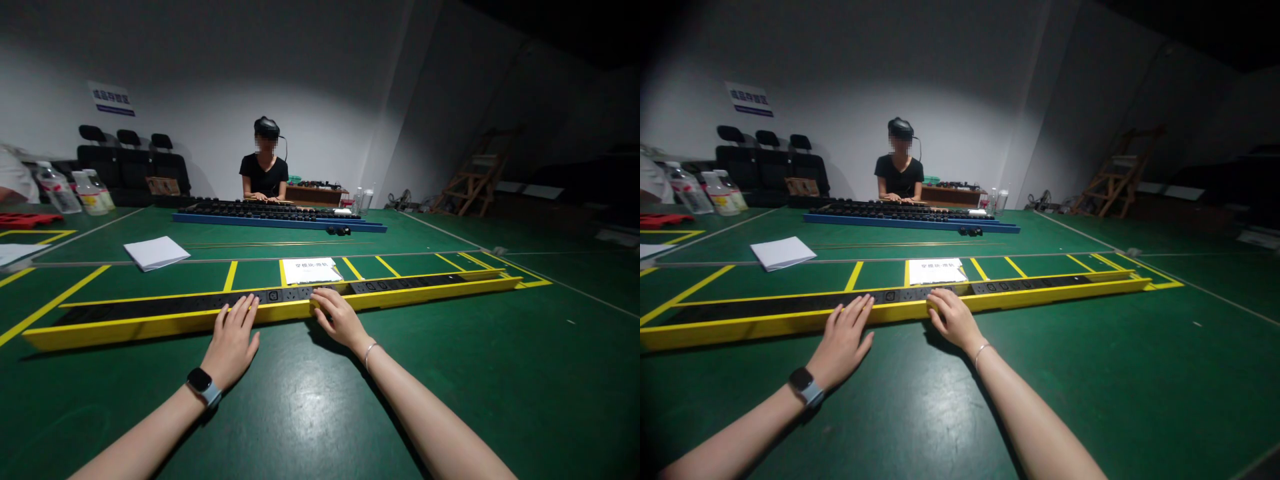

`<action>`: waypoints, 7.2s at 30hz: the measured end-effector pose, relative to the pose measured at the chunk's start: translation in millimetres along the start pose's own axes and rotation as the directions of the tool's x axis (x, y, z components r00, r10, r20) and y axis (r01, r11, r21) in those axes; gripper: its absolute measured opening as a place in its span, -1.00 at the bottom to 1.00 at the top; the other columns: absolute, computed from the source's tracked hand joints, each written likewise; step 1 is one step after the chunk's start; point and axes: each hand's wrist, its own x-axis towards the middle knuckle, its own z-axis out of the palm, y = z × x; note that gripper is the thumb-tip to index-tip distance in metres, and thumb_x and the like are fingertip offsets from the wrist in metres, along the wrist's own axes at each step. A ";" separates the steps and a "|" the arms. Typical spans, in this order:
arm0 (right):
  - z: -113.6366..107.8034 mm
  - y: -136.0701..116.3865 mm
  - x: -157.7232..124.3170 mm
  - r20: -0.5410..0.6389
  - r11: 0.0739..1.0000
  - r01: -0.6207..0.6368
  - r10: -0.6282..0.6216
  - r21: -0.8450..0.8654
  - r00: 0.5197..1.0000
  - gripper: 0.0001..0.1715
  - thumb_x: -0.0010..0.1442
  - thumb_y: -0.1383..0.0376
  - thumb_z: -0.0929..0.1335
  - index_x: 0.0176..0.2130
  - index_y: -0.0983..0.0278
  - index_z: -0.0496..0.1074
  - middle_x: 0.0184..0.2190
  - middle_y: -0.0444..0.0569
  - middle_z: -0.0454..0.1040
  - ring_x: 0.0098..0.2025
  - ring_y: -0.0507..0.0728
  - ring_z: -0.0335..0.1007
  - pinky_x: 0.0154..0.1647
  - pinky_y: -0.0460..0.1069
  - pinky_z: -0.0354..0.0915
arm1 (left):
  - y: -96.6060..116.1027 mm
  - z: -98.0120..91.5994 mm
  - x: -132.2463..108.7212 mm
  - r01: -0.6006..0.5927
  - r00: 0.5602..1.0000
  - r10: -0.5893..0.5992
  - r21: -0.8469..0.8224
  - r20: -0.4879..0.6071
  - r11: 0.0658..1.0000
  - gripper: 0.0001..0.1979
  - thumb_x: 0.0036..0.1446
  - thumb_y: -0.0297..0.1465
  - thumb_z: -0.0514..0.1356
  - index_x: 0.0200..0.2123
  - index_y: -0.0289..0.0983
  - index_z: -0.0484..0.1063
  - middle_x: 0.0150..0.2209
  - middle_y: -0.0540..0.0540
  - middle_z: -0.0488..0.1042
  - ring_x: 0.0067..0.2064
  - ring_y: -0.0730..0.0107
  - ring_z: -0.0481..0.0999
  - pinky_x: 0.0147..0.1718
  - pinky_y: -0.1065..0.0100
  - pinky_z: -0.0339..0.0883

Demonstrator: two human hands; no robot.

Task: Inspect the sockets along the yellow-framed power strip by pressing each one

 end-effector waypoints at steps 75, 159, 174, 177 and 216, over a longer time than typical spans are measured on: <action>4.1 -18.6 7.0 0.131 0.998 0.032 -0.025 -0.054 0.991 -0.45 0.26 0.31 0.28 0.22 0.20 0.21 0.18 0.06 0.34 0.23 0.15 0.22 0.29 0.21 0.10 | 2.2 -3.2 1.0 0.009 1.000 -0.009 0.008 0.012 1.000 -0.35 0.21 -0.35 -0.01 0.35 -0.31 -0.07 0.30 -0.26 0.19 0.30 0.08 0.16 0.26 -0.04 -0.07; 12.2 -2.5 6.3 0.055 1.000 -0.006 0.005 0.022 0.998 -0.53 0.26 0.38 0.25 0.15 0.23 0.24 0.05 0.10 0.41 0.15 0.21 0.29 0.20 0.23 0.28 | 1.4 -3.1 1.1 0.010 1.000 -0.010 -0.007 0.017 1.000 -0.35 0.21 -0.36 0.00 0.35 -0.30 -0.09 0.30 -0.26 0.18 0.31 0.08 0.16 0.26 -0.05 -0.06; 12.6 -3.1 7.1 0.044 1.000 -0.016 0.016 0.015 0.999 -0.59 0.26 0.39 0.23 0.11 0.23 0.27 0.01 0.09 0.42 0.13 0.20 0.31 0.17 0.21 0.31 | 1.7 -3.2 1.1 0.004 1.000 -0.004 0.006 0.021 1.000 -0.34 0.21 -0.35 0.00 0.35 -0.30 -0.10 0.30 -0.27 0.18 0.31 0.08 0.15 0.26 -0.05 -0.07; 11.1 -1.1 6.3 0.022 0.999 -0.039 0.039 0.018 0.999 -0.62 0.27 0.38 0.23 0.08 0.24 0.28 -0.02 0.10 0.43 0.09 0.20 0.34 0.14 0.19 0.32 | 1.9 -3.4 1.1 0.005 1.000 -0.006 0.007 0.025 1.000 -0.34 0.21 -0.35 0.00 0.35 -0.31 -0.09 0.30 -0.26 0.18 0.31 0.08 0.15 0.26 -0.04 -0.07; 7.7 6.3 5.2 -0.112 0.966 -0.202 0.185 -0.162 0.976 -0.82 0.29 0.38 0.20 -0.16 0.24 0.35 -0.26 0.06 0.44 -0.15 0.24 0.34 -0.10 0.15 0.33 | 1.0 -2.6 0.3 0.008 1.000 -0.009 0.008 0.026 1.000 -0.36 0.22 -0.35 -0.01 0.35 -0.31 -0.08 0.30 -0.25 0.17 0.31 0.10 0.13 0.26 -0.03 -0.09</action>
